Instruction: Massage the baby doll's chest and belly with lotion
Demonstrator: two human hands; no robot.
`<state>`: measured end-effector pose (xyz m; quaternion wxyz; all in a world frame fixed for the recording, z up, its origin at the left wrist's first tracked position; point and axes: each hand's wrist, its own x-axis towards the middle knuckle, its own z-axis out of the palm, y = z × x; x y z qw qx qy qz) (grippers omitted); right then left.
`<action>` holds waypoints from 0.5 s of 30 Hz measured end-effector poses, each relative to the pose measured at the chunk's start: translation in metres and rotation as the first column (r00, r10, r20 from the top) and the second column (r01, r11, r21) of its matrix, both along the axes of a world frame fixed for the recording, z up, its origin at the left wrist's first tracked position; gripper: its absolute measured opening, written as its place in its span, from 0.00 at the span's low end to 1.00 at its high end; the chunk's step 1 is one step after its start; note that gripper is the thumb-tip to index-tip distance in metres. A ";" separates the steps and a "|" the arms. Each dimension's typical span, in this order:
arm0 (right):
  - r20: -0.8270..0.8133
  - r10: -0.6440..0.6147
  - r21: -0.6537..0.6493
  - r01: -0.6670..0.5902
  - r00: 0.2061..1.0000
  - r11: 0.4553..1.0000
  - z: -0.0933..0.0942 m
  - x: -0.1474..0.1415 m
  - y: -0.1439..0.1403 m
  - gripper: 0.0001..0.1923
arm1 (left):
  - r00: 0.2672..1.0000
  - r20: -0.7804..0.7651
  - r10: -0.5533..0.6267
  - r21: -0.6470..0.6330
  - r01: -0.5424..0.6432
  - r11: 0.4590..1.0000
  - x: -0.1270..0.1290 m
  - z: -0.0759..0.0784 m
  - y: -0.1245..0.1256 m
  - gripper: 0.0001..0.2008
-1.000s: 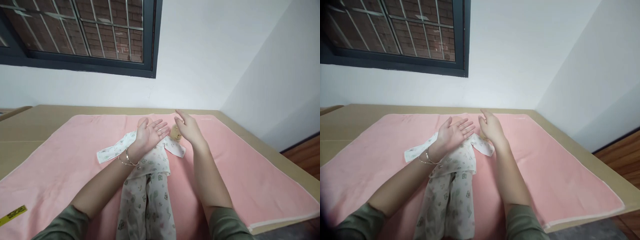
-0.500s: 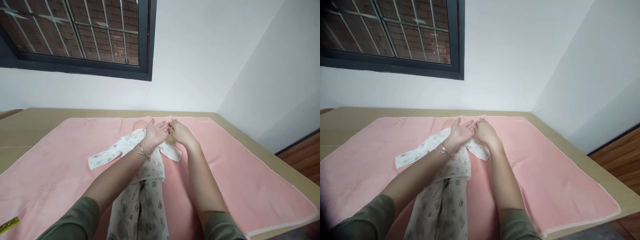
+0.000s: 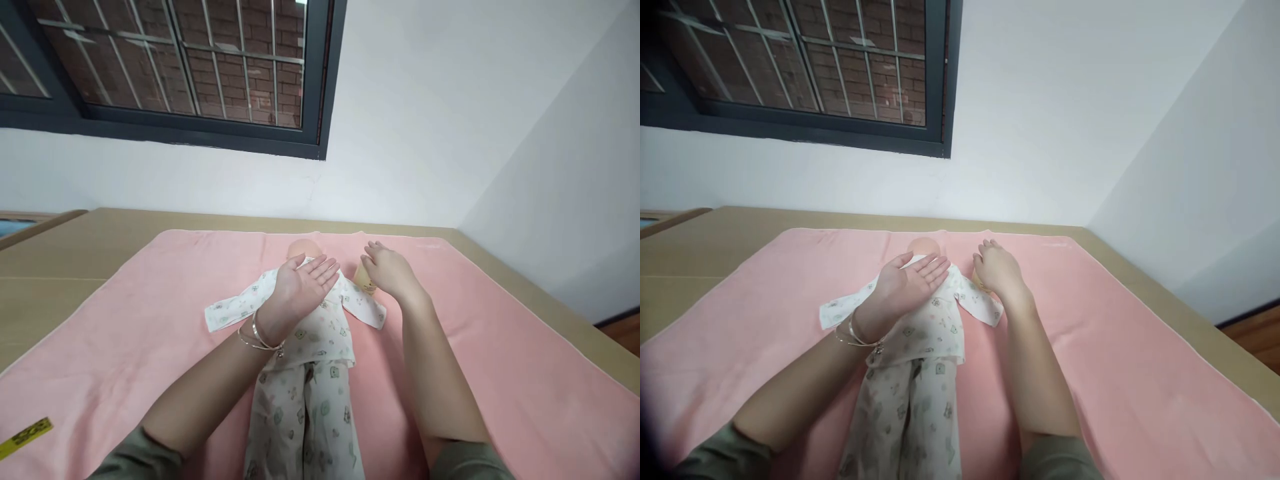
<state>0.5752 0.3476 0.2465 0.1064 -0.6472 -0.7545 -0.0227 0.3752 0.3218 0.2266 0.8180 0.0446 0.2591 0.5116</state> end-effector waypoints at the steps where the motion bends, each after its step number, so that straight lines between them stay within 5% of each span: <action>1: 0.001 -0.006 -0.004 0.006 1.000 1.000 0.001 -0.001 -0.001 0.16 | 1.000 -0.013 0.009 -0.010 -0.010 1.000 -0.007 0.001 -0.003 0.27; 8: 0.000 -0.046 0.009 0.046 0.999 0.999 0.001 -0.012 -0.006 0.18 | 0.996 -0.042 0.075 -0.009 -0.076 0.997 -0.035 0.013 -0.023 0.26; 15: -0.178 -0.025 0.188 0.059 0.984 0.980 -0.011 -0.034 -0.011 0.25 | 0.992 -0.117 -0.041 -0.009 0.041 0.999 -0.030 0.021 -0.043 0.26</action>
